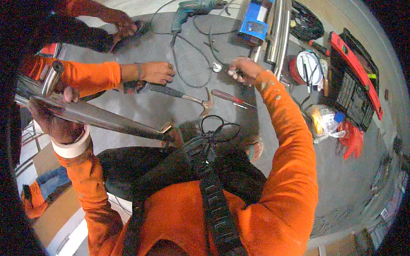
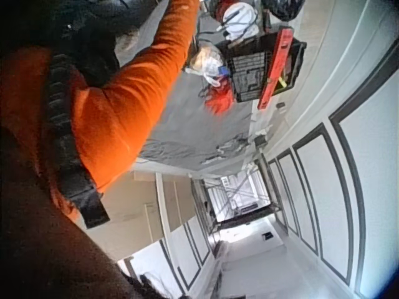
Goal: The person assembles a metal door handle by inserting a screw through the handle bracket and placing a plastic washer and metal cover onto the screw.
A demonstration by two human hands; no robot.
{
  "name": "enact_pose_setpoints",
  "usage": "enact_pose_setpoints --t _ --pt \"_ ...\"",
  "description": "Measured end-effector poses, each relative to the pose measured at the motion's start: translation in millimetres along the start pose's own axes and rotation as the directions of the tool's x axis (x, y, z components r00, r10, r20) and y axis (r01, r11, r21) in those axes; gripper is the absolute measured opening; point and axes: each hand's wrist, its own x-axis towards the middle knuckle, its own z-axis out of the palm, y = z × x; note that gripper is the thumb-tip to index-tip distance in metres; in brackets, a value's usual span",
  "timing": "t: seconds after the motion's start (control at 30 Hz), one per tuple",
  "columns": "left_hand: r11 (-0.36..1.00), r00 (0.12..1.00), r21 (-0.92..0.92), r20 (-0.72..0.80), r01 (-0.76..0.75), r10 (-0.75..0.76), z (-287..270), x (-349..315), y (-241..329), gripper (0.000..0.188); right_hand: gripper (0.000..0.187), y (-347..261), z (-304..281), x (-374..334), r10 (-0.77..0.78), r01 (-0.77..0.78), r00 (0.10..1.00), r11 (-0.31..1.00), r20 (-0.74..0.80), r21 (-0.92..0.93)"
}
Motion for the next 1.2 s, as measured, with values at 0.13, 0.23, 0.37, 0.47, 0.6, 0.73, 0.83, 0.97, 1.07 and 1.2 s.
enact_pose_setpoints --t 0.13,0.23,0.37,0.47,0.6,0.73,0.83,0.97,1.07,1.2 --pt "0.981 0.992 -0.148 0.051 0.125 -0.118 -11.5 -4.3 -1.8 0.063 0.014 -6.2 21.6 -8.3 -0.018 0.018 1.000 0.997 -0.005 0.077" --pt "0.976 0.987 -0.155 0.079 0.154 -0.143 -1.6 -8.1 -3.1 0.060 0.011 -3.1 31.8 -6.7 0.033 -0.039 0.994 0.998 0.105 0.055" --pt "0.970 0.971 -0.115 0.130 0.216 -0.201 8.1 -11.1 -22.3 0.052 0.014 0.2 37.1 -7.9 0.079 -0.079 0.997 0.997 -0.009 0.027" --pt "0.958 0.955 -0.072 0.132 0.276 -0.265 27.6 -10.5 -27.3 0.056 0.018 -4.5 35.6 -10.2 0.059 -0.051 0.997 0.989 -0.054 0.137" --pt "0.947 0.934 0.013 0.156 0.322 -0.320 38.4 -11.9 -44.5 0.058 0.025 -0.2 35.7 2.2 0.052 -0.014 0.983 0.978 -0.176 0.208" --pt "0.936 0.918 0.115 0.184 0.334 -0.350 34.9 -8.5 -52.5 0.054 0.025 1.9 49.6 1.3 -0.005 0.022 0.990 0.993 -0.141 0.115" --pt "0.926 0.922 0.125 0.113 0.356 -0.370 44.7 -7.6 -50.5 0.052 0.027 0.4 58.1 -3.1 0.051 -0.030 0.988 0.989 -0.143 0.147" --pt "0.918 0.923 0.129 0.038 0.375 -0.382 47.3 -3.7 -49.3 0.051 0.027 -15.9 62.6 -9.6 0.035 0.012 0.995 0.893 -0.096 0.450" --pt "0.921 0.929 0.148 0.036 0.361 -0.370 41.6 -0.2 -51.8 0.047 0.024 -34.5 65.8 -14.5 -0.077 0.077 0.997 0.823 -0.024 0.563" --pt "0.921 0.929 0.141 0.019 0.363 -0.369 30.1 1.8 -50.1 0.045 0.027 -68.9 78.6 -30.8 -0.235 0.122 0.964 0.807 0.126 0.577"
